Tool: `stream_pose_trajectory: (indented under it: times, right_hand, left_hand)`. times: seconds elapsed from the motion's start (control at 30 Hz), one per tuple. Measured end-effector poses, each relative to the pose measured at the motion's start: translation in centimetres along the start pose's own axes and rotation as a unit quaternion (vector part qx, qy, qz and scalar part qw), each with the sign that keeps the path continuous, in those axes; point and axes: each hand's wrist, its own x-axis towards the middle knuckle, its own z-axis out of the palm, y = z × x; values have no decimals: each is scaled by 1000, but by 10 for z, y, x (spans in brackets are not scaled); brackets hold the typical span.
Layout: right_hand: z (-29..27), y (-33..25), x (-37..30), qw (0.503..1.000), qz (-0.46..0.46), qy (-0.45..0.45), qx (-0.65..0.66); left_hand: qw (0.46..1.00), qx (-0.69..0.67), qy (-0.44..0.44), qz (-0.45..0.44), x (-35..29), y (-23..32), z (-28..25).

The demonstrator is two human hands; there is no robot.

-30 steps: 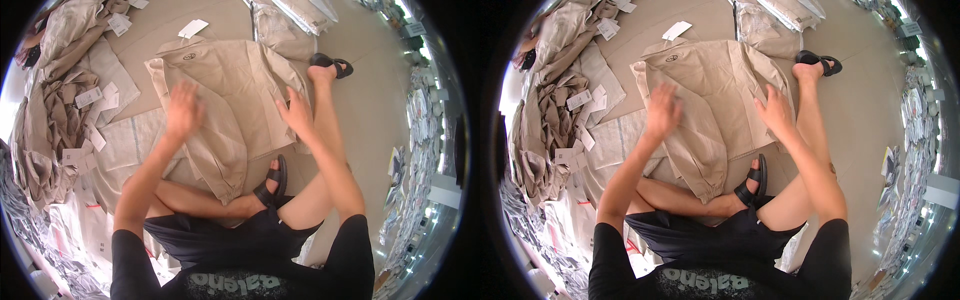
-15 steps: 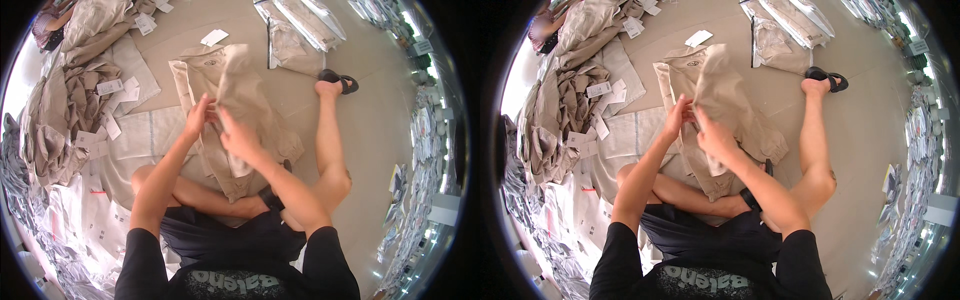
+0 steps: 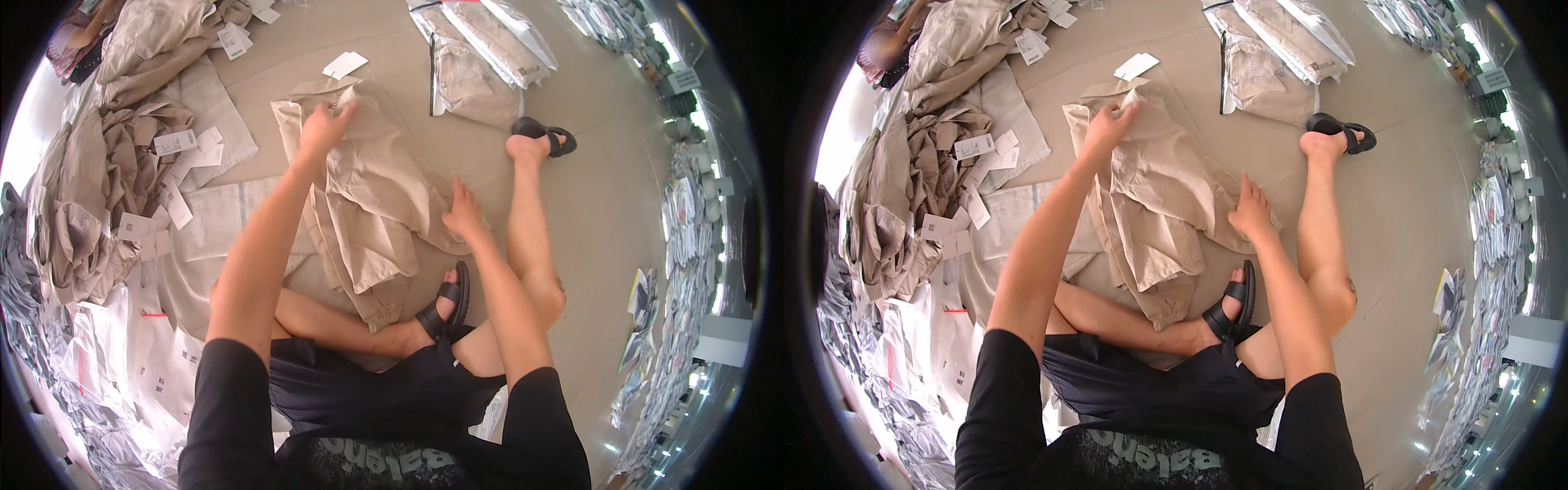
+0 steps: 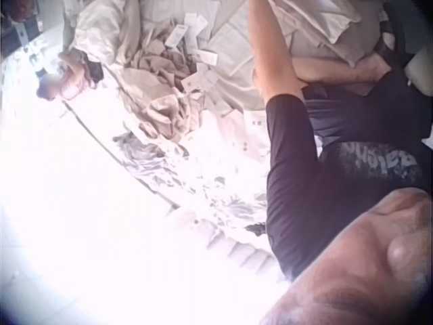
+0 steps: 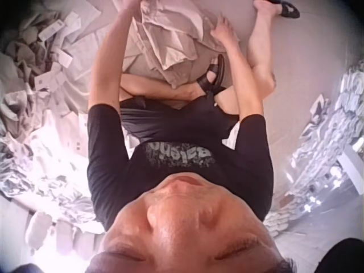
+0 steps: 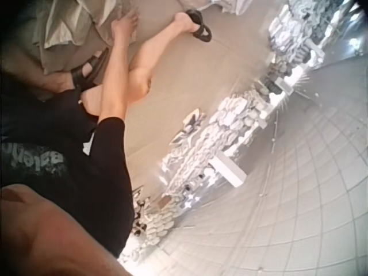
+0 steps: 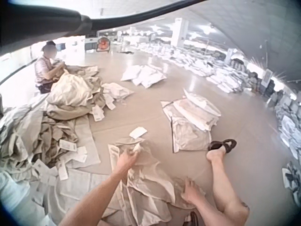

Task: The person sits on the floor and folds beige trousers, placing each folded pair into a clear plastic bag with a red zipper. The person then seals the bag and sets it aside before repeating the process with another pair of trousers.

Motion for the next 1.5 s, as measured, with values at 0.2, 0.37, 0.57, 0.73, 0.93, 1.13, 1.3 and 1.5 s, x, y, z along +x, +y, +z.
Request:
stream_pose_trajectory:
  times: [0.2, 0.37, 0.57, 0.73, 0.93, 1.13, 1.3, 1.5]
  right_hand:
    - [-61, 1, 5, 943, 59, -222, 241]
    - [-155, -70, -61, 685, 186, -346, 614]
    - [-153, -110, -89, 732, 64, -287, 614]
    - [-54, -70, -119, 811, 80, -297, 498]
    - [-122, -89, -101, 558, 221, -302, 741]
    - [-131, -94, -97, 497, 173, -309, 792]
    - [-49, -49, -135, 591, 223, -333, 700]
    - [-21, -84, -151, 865, 74, -277, 413]
  left_hand:
    - [977, -143, 33, -154, 21, -44, 22]
    - [966, -168, 24, -197, 18, -60, 22]
    - [972, -118, 22, -202, 37, -90, 6]
    - [975, -142, 22, -172, 23, -49, -5]
    - [999, 2, 32, -41, -101, -33, -36]
    - [929, -286, -153, -180, -181, -30, -76]
    - [907, -387, -32, -162, -161, -68, -78]
    - [935, -287, -130, -162, -202, -47, -63]
